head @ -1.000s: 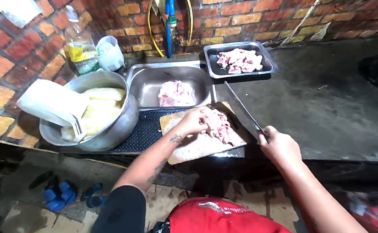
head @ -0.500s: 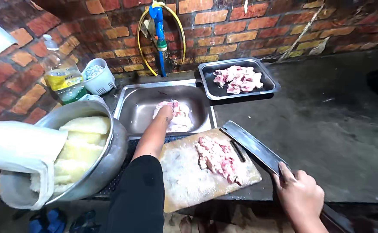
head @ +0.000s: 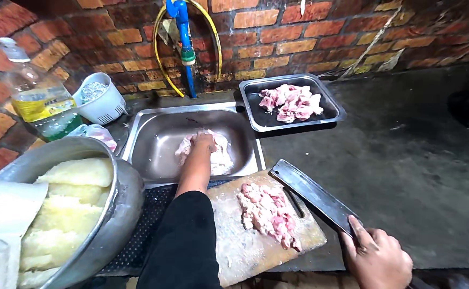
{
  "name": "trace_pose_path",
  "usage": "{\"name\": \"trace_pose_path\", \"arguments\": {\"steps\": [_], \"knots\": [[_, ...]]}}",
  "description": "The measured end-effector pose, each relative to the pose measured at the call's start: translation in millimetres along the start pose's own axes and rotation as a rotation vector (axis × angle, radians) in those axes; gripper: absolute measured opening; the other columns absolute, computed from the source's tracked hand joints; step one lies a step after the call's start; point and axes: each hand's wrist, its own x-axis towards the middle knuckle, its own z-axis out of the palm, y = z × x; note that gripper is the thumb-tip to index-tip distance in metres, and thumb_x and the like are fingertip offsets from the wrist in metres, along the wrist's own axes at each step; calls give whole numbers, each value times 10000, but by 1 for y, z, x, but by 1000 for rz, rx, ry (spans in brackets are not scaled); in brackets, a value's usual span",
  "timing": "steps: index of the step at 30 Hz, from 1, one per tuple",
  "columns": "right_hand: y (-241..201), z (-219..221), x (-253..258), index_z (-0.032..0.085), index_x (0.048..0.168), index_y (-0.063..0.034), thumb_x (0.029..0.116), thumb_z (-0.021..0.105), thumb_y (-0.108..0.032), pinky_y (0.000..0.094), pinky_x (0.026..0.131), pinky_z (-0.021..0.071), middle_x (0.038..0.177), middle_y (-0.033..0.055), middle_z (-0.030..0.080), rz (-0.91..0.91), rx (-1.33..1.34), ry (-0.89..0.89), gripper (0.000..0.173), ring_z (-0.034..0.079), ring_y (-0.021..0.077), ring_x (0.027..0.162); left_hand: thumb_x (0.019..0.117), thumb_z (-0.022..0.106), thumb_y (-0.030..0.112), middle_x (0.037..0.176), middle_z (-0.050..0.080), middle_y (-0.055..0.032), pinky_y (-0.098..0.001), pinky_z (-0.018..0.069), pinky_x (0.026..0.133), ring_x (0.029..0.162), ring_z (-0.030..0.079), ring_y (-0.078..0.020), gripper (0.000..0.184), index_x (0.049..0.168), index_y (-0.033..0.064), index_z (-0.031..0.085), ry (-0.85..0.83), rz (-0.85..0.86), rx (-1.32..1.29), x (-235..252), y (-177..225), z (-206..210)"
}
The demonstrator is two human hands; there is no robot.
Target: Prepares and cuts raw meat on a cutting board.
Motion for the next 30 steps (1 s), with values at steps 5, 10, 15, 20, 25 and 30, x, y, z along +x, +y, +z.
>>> {"name": "trace_pose_path", "arguments": {"steps": [5,10,15,20,25,30], "knots": [[1,0,-1,725,1281,-39,990,567,-255,687,800,456,1096,350,673,22,14,0,396,638,573,1004,864,789,395,1615,365,-218,-726,484,960,1499,304,-470,634,1348,14,639,-19,-178,86,-17,9,0],[3,0,-1,723,1288,-48,995,549,-281,696,797,448,1103,351,669,14,29,9,412,633,578,1011,939,713,292,1435,534,-294,-627,526,957,1298,555,-464,518,1326,-38,615,10,-246,21,-40,2,0],[7,1,-3,723,1292,-59,998,538,-297,719,796,438,1099,351,668,9,47,5,420,630,579,1017,906,718,204,1290,646,-282,-650,513,975,1219,620,-462,452,1294,-13,638,157,-224,-261,-69,-26,-12],[14,6,-3,725,1295,-83,1011,501,-361,713,778,436,1096,338,669,3,47,30,457,632,568,1018,847,771,191,1245,658,-277,-645,504,974,1173,639,-438,512,1303,11,623,348,-276,-741,-87,-80,-53],[14,0,-4,709,1312,-75,1008,528,-342,706,826,439,1164,326,666,23,52,-26,443,619,557,1095,838,721,16,1202,658,-247,-552,538,929,1077,660,-353,487,1310,-7,601,448,-2,-936,-165,-84,-95],[8,-10,-3,671,1356,-77,1015,577,-338,682,908,442,1255,308,644,70,16,-148,440,596,510,1196,810,737,50,1120,710,-219,-617,549,913,1052,697,-398,551,1342,36,595,585,330,-411,-285,-30,-65]]}}
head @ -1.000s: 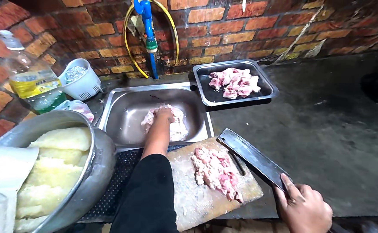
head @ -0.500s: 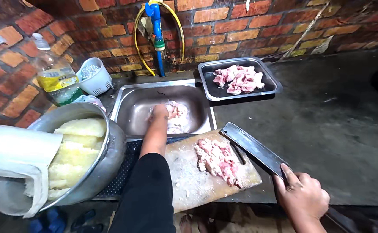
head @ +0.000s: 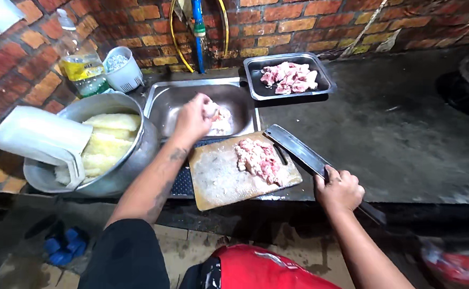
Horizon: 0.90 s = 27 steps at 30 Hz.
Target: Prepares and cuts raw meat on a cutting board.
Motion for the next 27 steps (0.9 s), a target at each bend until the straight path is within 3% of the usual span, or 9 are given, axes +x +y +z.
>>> {"name": "trace_pose_path", "arguments": {"steps": [3,6,10,13,15,16,18,23,27], "knots": [[-3,-8,1,635,1399,-80,1029,576,-335,666,957,439,1329,297,610,22,-21,-98,453,565,490,1260,885,673,5,1076,709,-249,-592,567,876,1003,702,-443,479,1359,3,602,-124,199,173,-72,25,52],[-1,-15,4,617,1399,-49,1027,598,-309,677,951,452,1341,321,589,-11,-18,-159,454,557,508,1266,931,665,-9,1107,699,-244,-560,568,889,1037,693,-438,364,1292,-9,620,-221,229,127,-124,36,88],[-5,-39,16,507,1504,-64,1011,604,-187,684,1026,433,1397,315,566,24,8,-333,517,541,510,1307,977,707,296,1125,729,-182,-558,550,967,1075,707,-342,368,1226,26,684,-151,-22,-160,-135,26,80],[-5,-61,30,555,1466,-49,1035,544,-138,683,1076,404,1381,308,592,63,112,-478,441,551,486,1311,997,634,208,1337,664,-184,-578,453,1099,1268,618,-360,371,1317,23,658,-30,-103,-197,-127,-1,84],[-1,-66,35,635,1330,-6,1050,538,-128,592,931,499,1178,266,672,109,241,-527,321,661,379,1054,985,615,153,1415,620,-187,-595,418,1133,1323,583,-375,510,1480,62,536,-83,-148,-231,-122,-14,91],[-2,-69,32,628,1290,2,1060,526,-133,476,788,521,1025,199,660,135,320,-534,285,634,264,846,969,613,128,1435,608,-183,-601,417,1132,1332,577,-376,572,1525,87,488,-109,-158,-255,-119,-15,93],[-14,-81,18,596,1267,4,1081,506,-142,309,612,495,835,82,574,176,501,-514,253,541,120,625,939,656,125,1403,624,-197,-609,447,1099,1300,599,-380,613,1526,90,483,-152,-192,-331,-115,-13,92],[-74,-106,-35,546,1199,-9,1105,460,-124,230,518,536,667,-9,554,119,873,-493,172,573,56,512,961,699,155,1141,714,-225,-587,532,968,1071,696,-369,384,1313,14,638,-157,-382,-472,-133,0,88],[-114,-88,-60,563,1240,31,1111,421,-126,282,557,560,701,38,607,-118,884,-551,247,604,96,545,978,656,126,1055,729,-209,-542,554,936,994,712,-337,250,1173,-23,704,20,-417,-449,-160,12,95]]}}
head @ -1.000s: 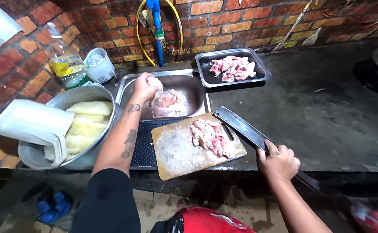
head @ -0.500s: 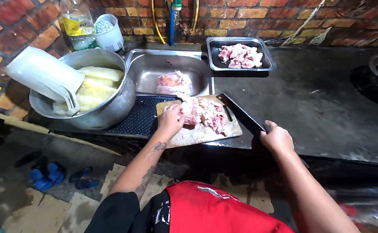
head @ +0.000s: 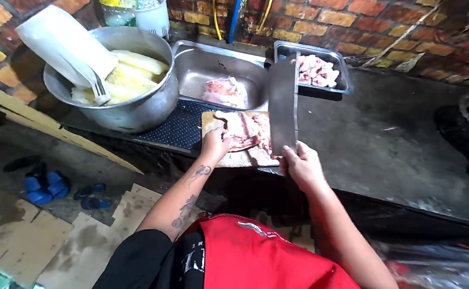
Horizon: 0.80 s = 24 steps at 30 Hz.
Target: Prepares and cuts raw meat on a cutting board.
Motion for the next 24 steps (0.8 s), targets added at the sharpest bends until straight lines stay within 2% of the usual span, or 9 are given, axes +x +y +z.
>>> {"name": "trace_pose_path", "arguments": {"steps": [4,8,10,14,15,17,21,22,24], "knots": [[2,38,11,607,1200,10,1125,411,-236,423,644,576,701,94,623,-156,-341,-108,324,641,206,598,963,627,61,1058,725,-212,-505,549,959,1033,702,-334,182,1064,-39,741,105,39,48,-18,-2,4],[0,59,12,625,1213,-34,1118,431,-297,606,793,539,867,201,684,-157,-680,-152,340,698,394,857,927,618,13,1053,718,-220,-525,550,949,1040,700,-357,169,1027,-38,744,104,52,125,-20,-5,6],[-1,60,13,628,1255,-41,1117,431,-296,623,859,526,956,222,700,-110,-743,-192,350,698,412,955,955,597,47,1057,718,-223,-521,550,946,1041,702,-358,203,1066,-34,745,104,47,135,-20,-4,6],[-6,51,12,632,1213,-22,1123,427,-301,542,727,557,807,163,662,-156,-679,-181,358,675,321,721,942,624,43,1109,707,-231,-546,536,967,1083,687,-378,207,1100,-34,732,57,7,140,-22,-1,4],[-11,48,9,630,1168,-8,1123,429,-290,531,691,560,758,148,647,-227,-649,-130,350,664,303,674,932,648,49,1116,703,-234,-556,532,970,1090,682,-383,204,1100,-30,731,40,-6,143,-21,0,2],[-26,40,-2,620,1202,11,1115,423,-270,519,624,567,709,128,636,-402,-547,-1,354,655,279,609,946,656,106,1161,683,-245,-581,524,983,1124,661,-404,246,1154,-13,713,-25,-42,152,-21,-1,0],[-52,29,-11,535,1180,-16,1130,382,-275,316,501,562,660,6,573,-731,-374,231,304,608,101,517,979,627,156,1095,712,-229,-569,540,940,1052,693,-384,242,1111,-16,735,40,38,124,-21,-10,6],[-48,29,-11,533,1217,7,1126,384,-255,334,506,568,662,22,580,-714,-421,234,315,615,121,521,978,629,153,1101,710,-225,-565,539,943,1057,690,-381,235,1107,-13,734,39,36,135,-21,-9,6],[-28,33,-11,549,1255,50,1091,426,-190,518,625,577,733,156,640,-447,-637,63,316,676,304,641,982,629,145,1143,702,-223,-565,524,987,1105,676,-383,243,1145,-10,721,7,11,151,-21,-7,4]]}}
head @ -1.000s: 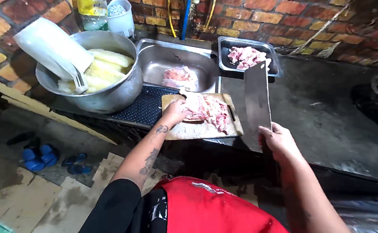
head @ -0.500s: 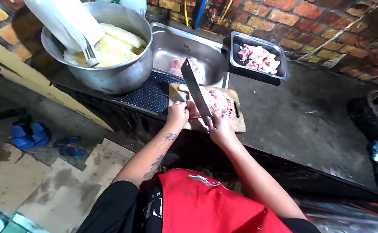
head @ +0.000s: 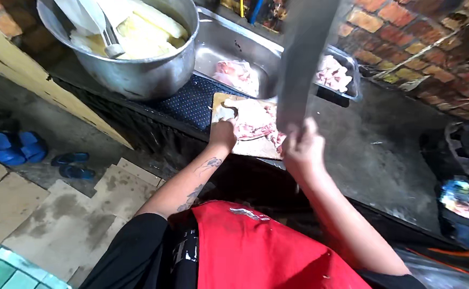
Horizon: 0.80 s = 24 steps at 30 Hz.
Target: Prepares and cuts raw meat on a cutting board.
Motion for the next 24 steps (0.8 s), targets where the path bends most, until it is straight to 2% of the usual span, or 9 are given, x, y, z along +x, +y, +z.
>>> {"name": "trace_pose_path", "arguments": {"steps": [1,2,5,8,11,15,20,22,24], "knots": [[8,11,-2,574,1247,51,1099,447,-200,580,735,562,833,218,668,129,-69,-222,318,695,376,769,972,632,119,1128,703,-225,-557,534,974,1088,683,-383,229,1131,-18,723,14,3,-2,-1,0,1],[17,21,-3,598,1226,34,1106,447,-229,585,804,555,917,230,681,224,-119,-410,327,700,385,854,977,603,101,1130,702,-222,-542,542,960,1071,691,-375,229,1129,-19,725,27,14,4,-3,0,3],[23,21,7,615,1220,27,1124,424,-268,545,782,560,920,215,667,291,-146,-604,365,686,338,790,981,569,73,1159,695,-220,-535,544,960,1085,689,-366,244,1143,-17,727,35,17,1,1,0,1],[28,20,8,606,1266,15,1124,426,-274,516,734,571,883,198,661,294,-117,-589,369,675,312,722,933,628,72,1162,687,-220,-524,541,955,1090,679,-358,243,1144,-18,708,44,3,-55,2,2,-1],[38,17,6,609,1249,15,1129,418,-297,494,713,573,835,175,651,263,-89,-571,385,667,288,691,923,678,136,1265,648,-231,-529,529,994,1155,657,-359,386,1276,-17,649,12,-36,-86,3,5,-2],[46,8,-13,611,1226,29,1127,417,-303,495,695,570,808,166,645,143,-101,-518,397,665,285,675,943,625,47,1158,684,-239,-536,531,978,1114,674,-372,227,1135,-49,699,1,-2,-61,2,2,-5],[48,-10,-34,616,1235,25,1129,416,-306,473,671,568,788,144,639,206,-108,-521,401,654,265,651,976,582,59,1025,708,-222,-514,547,932,1024,696,-356,193,1069,-52,709,49,13,-65,-4,-1,-9],[46,-20,-41,626,1169,35,1124,418,-305,456,626,561,731,120,621,134,-71,-407,401,642,240,607,947,622,48,1063,710,-236,-541,543,949,1059,693,-377,195,1086,-55,711,39,-10,-68,-6,0,-10],[43,-27,-47,634,1127,54,1099,410,-290,412,558,560,670,94,611,-28,-15,-174,412,633,195,549,938,663,86,1085,698,-242,-570,539,953,1075,681,-396,210,1096,-44,708,-8,-53,-61,-6,1,-11]]}}
